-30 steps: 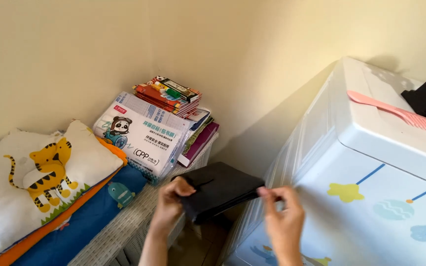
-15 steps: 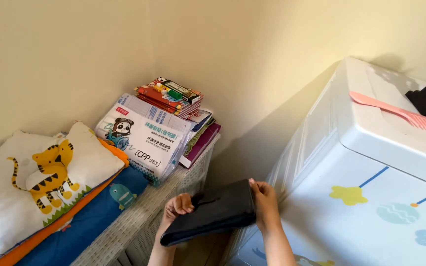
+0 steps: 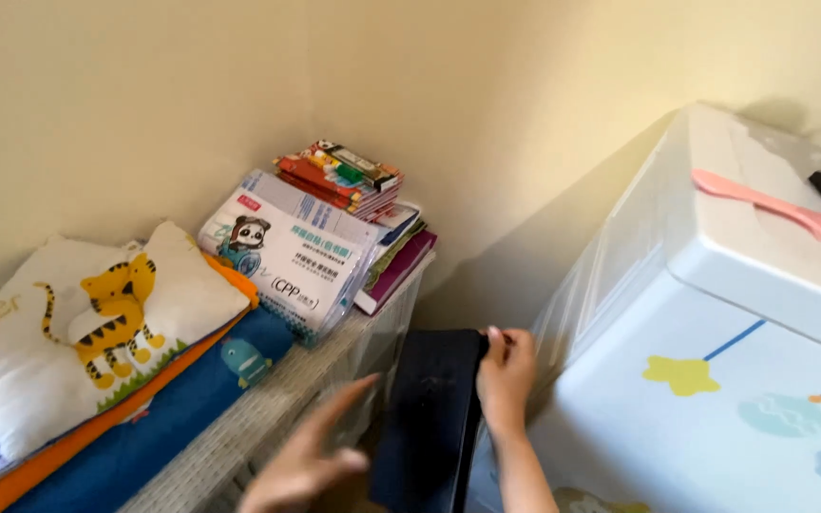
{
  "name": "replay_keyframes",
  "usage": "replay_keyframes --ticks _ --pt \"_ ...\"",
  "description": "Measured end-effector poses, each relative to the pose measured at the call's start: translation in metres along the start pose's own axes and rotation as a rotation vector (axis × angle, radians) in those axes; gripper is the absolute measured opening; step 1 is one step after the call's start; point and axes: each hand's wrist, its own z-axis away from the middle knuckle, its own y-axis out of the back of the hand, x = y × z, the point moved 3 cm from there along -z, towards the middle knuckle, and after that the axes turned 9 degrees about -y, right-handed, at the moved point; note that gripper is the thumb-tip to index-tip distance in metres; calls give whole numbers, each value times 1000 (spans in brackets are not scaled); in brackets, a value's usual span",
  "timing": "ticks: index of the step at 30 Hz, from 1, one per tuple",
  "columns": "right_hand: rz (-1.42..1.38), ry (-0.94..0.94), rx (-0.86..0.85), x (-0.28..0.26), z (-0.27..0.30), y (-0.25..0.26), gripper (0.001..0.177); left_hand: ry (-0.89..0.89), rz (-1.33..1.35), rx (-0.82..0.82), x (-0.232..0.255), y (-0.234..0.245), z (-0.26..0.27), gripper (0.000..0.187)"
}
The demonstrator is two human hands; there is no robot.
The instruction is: Organizing various items including books, grooming tools, and an envelope on shelves and dressers.
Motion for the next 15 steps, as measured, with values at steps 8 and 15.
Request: replay_keyframes --ticks 8,15 --pt "-53 -158 -117 -66 1 -6 18 177 -604 180 7 -95 -41 75" --pt "-331 -64 -293 -76 3 3 28 108 -655 195 -37 -97 -44 24"
